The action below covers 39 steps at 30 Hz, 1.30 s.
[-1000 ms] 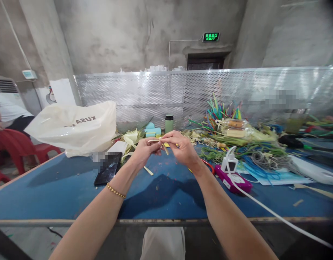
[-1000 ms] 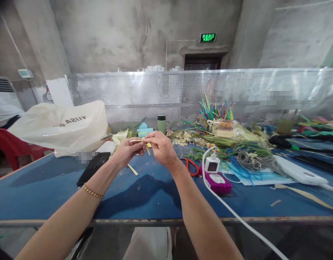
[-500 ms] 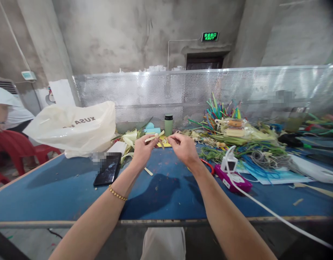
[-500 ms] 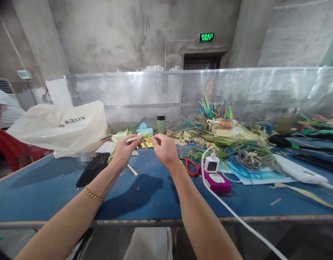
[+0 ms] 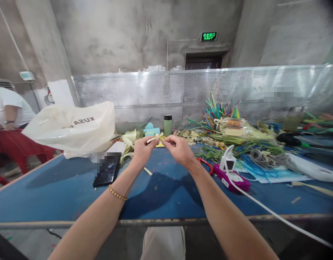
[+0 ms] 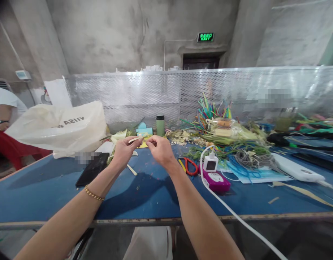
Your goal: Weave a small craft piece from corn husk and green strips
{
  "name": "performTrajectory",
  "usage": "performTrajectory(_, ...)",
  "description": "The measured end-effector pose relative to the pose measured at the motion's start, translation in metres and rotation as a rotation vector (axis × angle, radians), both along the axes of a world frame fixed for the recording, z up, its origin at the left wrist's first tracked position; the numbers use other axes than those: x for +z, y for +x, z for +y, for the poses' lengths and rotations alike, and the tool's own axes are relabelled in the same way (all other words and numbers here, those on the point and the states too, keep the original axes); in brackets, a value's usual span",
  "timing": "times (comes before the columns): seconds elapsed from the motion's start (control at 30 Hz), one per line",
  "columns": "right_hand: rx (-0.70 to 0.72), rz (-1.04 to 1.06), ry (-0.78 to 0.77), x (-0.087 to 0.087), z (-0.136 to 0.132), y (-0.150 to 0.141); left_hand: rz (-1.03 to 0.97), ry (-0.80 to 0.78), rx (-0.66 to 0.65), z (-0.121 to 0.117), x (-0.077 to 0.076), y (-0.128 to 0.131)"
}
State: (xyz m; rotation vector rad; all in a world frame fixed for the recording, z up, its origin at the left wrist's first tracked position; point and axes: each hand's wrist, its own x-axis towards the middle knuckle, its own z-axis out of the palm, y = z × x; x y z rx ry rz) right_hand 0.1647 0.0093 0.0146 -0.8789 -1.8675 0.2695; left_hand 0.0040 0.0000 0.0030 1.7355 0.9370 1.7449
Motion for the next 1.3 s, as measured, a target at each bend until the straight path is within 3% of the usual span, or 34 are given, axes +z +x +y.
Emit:
performTrajectory(0.13,-0.126,-0.098,0.208,0.000,-0.005,-0.001,0.058,0.036,0.077,0.000,-0.001,0.001)
performTrajectory(0.27,-0.170,-0.197,0.491,0.001,-0.018,-0.009,0.187,0.109,0.264,-0.002,-0.002,0.004)
performTrajectory(0.4,-0.220,-0.296,0.593,0.000,-0.027,-0.016,0.308,0.179,0.432,-0.005,-0.005,0.008)
performTrajectory(0.5,-0.245,-0.280,0.606,-0.002,-0.027,-0.018,0.319,0.189,0.463,-0.007,-0.006,0.010)
performTrajectory(0.7,-0.137,-0.025,0.427,-0.004,-0.021,-0.021,0.142,0.107,0.314,-0.006,-0.004,0.010)
performTrajectory(0.9,0.047,0.323,-0.051,-0.002,-0.010,-0.022,-0.007,0.021,0.128,-0.004,-0.004,0.011)
performTrajectory(0.97,0.079,0.382,-0.146,-0.001,-0.008,-0.020,-0.028,0.018,0.078,-0.005,-0.003,0.012)
performTrajectory(1.3,0.103,0.419,-0.177,0.001,-0.006,-0.018,-0.178,-0.032,-0.153,0.003,-0.010,0.013)
